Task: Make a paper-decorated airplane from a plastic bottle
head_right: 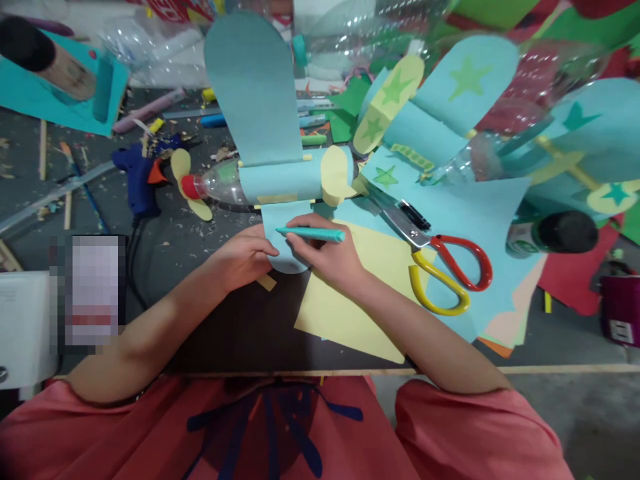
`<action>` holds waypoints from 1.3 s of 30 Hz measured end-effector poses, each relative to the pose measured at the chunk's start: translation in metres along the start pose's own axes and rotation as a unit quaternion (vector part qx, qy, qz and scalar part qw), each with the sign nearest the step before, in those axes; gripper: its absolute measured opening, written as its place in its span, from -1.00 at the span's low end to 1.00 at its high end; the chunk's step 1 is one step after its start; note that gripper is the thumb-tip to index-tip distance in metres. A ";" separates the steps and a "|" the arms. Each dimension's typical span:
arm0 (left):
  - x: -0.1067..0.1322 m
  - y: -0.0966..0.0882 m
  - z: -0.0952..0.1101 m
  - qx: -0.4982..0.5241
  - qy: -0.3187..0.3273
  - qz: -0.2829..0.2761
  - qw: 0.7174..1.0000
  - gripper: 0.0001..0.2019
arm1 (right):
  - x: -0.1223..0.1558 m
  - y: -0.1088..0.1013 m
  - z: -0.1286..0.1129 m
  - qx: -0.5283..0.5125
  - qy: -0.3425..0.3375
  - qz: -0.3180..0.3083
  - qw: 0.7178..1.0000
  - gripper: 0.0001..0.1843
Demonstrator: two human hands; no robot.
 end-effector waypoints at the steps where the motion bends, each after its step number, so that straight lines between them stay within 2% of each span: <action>1: 0.000 0.000 0.000 -0.005 0.002 0.000 1.000 -0.70 | 0.000 -0.001 0.000 -0.007 0.005 0.004 1.000 -0.76; 13: -0.001 0.004 0.001 -0.002 0.004 -0.007 1.000 -0.55 | -0.001 -0.013 0.013 -0.062 0.087 0.071 0.992 -0.87; 25: 0.001 0.003 0.000 -0.011 0.001 0.003 1.000 -0.53 | -0.003 -0.021 0.014 -0.067 0.109 0.116 0.985 -0.90; 28: 0.001 0.002 0.000 -0.010 0.000 0.008 1.000 -0.54 | -0.003 -0.023 0.012 -0.086 0.080 0.134 0.984 -0.91; 33: 0.000 0.000 -0.001 -0.001 0.002 0.014 1.000 -0.60 | -0.002 -0.040 -0.003 -0.129 -0.061 0.229 0.963 -0.82; 35: -0.001 -0.001 -0.001 0.000 0.002 0.012 1.000 -0.63 | -0.002 -0.043 -0.005 -0.137 -0.070 0.222 0.963 -0.83; 39: -0.001 -0.003 -0.002 0.006 0.006 0.019 1.000 -0.65 | 0.000 -0.037 0.000 -0.126 -0.002 0.148 0.981 -0.83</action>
Point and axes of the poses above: each hand's wrist, its own x-axis away from the middle knuckle, its own y-axis out of the palm, z = x × y, the point moved 6 cm from there along -x, towards the middle knuckle, and after that the axes turned 11 degrees about -y, right-handed, at the moved point
